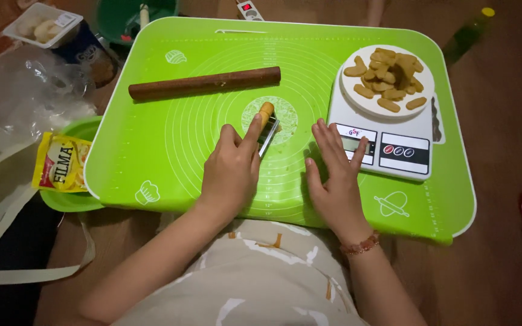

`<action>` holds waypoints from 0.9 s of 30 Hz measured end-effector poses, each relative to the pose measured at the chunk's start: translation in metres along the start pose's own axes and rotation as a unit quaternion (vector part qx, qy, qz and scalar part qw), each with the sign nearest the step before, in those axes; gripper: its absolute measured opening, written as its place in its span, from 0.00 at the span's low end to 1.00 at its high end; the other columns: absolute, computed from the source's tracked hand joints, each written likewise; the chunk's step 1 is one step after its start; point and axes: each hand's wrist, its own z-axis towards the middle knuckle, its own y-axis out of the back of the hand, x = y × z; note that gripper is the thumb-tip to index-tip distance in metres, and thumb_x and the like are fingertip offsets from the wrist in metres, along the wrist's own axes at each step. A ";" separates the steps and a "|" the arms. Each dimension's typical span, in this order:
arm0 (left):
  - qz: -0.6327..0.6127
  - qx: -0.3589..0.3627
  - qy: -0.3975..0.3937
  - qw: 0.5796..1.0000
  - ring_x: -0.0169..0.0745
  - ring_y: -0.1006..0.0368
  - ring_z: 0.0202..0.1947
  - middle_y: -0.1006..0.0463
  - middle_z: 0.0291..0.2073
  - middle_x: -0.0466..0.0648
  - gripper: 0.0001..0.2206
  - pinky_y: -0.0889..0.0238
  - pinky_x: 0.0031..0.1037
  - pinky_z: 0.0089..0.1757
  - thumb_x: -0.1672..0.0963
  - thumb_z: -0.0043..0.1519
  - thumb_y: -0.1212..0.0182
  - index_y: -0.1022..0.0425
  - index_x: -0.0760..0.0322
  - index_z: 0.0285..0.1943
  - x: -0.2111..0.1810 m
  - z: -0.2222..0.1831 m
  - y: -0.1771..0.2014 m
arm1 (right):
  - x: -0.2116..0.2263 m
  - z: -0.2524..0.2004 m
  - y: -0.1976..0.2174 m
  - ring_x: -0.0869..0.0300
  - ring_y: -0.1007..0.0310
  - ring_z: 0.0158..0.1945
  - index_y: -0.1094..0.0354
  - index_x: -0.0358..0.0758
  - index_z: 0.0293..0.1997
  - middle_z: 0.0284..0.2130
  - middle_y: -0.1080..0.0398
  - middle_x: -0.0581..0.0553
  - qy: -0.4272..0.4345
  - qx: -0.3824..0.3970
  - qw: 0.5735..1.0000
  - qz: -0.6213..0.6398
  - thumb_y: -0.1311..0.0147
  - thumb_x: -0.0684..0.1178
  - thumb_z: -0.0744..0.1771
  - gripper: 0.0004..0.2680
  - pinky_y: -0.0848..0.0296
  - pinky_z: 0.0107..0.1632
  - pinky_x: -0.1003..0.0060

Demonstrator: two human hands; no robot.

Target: Cutting, shaping, and weighing small pieces of dough on a digital scale.

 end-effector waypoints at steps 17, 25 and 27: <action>0.071 -0.004 -0.074 0.995 0.61 0.29 0.38 0.31 0.39 0.60 0.31 0.31 0.46 0.37 0.64 0.58 0.43 0.40 0.60 0.75 0.007 0.005 0.000 | -0.001 0.002 -0.001 0.49 0.49 0.78 0.43 0.39 0.73 0.71 0.41 0.41 0.011 -0.001 1.000 -0.003 0.50 0.42 0.69 0.20 0.76 0.76 0.38; -0.047 0.029 -0.001 0.998 0.61 0.30 0.34 0.33 0.38 0.61 0.27 0.32 0.46 0.35 0.61 0.63 0.42 0.37 0.54 0.74 0.015 0.010 0.017 | -0.005 -0.001 -0.002 0.49 0.48 0.77 0.42 0.39 0.72 0.71 0.40 0.41 0.017 -0.006 1.000 0.004 0.49 0.43 0.69 0.20 0.75 0.76 0.38; -0.052 -0.018 -0.008 0.998 0.62 0.30 0.35 0.32 0.39 0.61 0.26 0.32 0.46 0.36 0.60 0.65 0.41 0.36 0.56 0.75 0.022 0.020 0.037 | -0.005 0.001 0.000 0.49 0.47 0.77 0.42 0.39 0.72 0.71 0.40 0.41 0.007 -0.013 1.000 0.019 0.49 0.42 0.69 0.21 0.75 0.76 0.38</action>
